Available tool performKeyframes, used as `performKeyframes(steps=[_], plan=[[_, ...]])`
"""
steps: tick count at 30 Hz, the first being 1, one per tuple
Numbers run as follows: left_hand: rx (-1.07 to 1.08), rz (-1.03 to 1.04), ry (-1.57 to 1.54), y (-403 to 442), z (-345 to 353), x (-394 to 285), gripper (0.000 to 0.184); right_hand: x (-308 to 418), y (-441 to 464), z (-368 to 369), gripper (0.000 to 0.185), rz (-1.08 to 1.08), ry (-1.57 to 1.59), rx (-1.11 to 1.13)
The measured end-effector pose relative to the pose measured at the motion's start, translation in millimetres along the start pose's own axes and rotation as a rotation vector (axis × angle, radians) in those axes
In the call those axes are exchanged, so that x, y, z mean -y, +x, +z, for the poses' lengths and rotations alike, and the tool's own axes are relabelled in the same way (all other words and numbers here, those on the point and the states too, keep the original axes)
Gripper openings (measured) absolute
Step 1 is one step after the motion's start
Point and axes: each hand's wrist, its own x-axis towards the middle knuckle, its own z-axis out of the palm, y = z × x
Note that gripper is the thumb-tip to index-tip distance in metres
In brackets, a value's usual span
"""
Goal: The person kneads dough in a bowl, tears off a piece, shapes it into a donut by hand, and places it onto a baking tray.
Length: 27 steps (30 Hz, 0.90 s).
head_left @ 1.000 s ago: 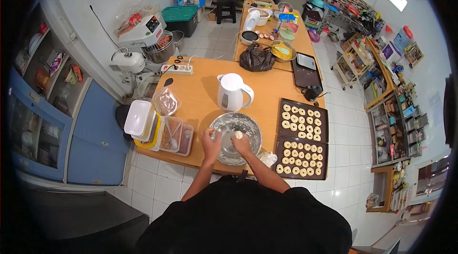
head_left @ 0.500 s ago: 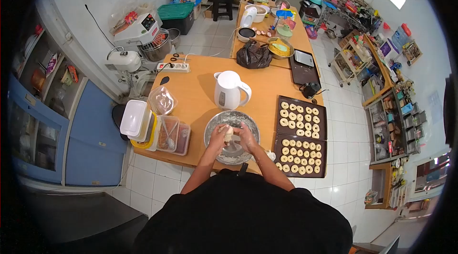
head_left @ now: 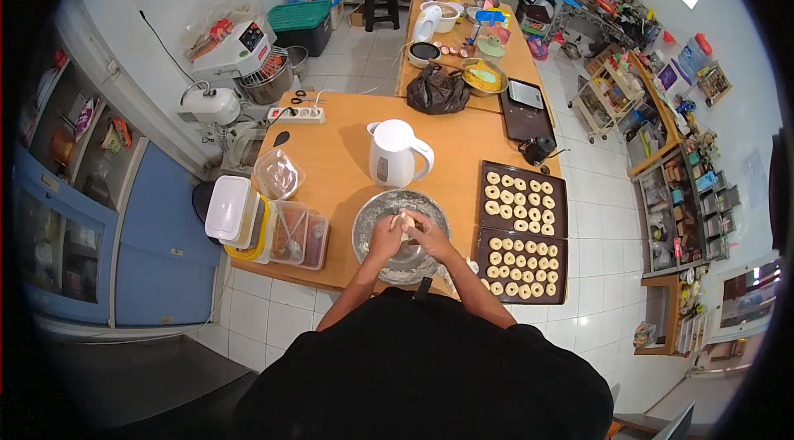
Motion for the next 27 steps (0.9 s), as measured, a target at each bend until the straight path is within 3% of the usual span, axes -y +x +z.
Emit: performKeyframes(steps=[1,3,7,9,10,12,15,19,21,25,27], plan=[[-0.001,-0.003,0.003,2,-1,7,0.034,-4,1,-2,0.044,0.002,0.003,0.002],[0.015,-0.019,0.104,6,0,21,0.042,-11,5,-5,0.046,-0.295,-0.443,-0.034],[-0.012,-0.149,-0.005,-6,-5,-7,0.046,9,-3,-2,0.038,-0.16,-0.477,0.004],[-0.003,-0.262,-0.369,-8,-2,-8,0.045,-23,11,-9,0.03,-0.055,-0.312,-0.011],[-0.005,-0.264,-0.369,-9,-2,-6,0.045,-30,13,-9,0.03,-0.053,-0.312,-0.009],[0.173,-0.425,-0.695,-11,-3,-7,0.035,-32,16,-7,0.022,-0.059,0.095,-0.115],[0.234,-0.386,-0.913,-19,-2,-7,0.028,-17,9,-4,0.02,-0.085,0.347,-0.206],[0.273,-0.326,-0.861,-23,-4,-5,0.025,-34,16,-12,0.022,-0.067,0.258,-0.205],[0.078,-0.376,-0.805,-24,-5,-7,0.024,-40,15,-11,0.019,-0.058,0.317,-0.246],[0.175,-0.374,-0.675,-20,-17,0,0.028,-36,8,-9,0.019,0.008,0.322,-0.257],[0.14,-0.381,-0.605,-20,-17,4,0.028,-27,4,-13,0.024,0.077,0.169,-0.177]])
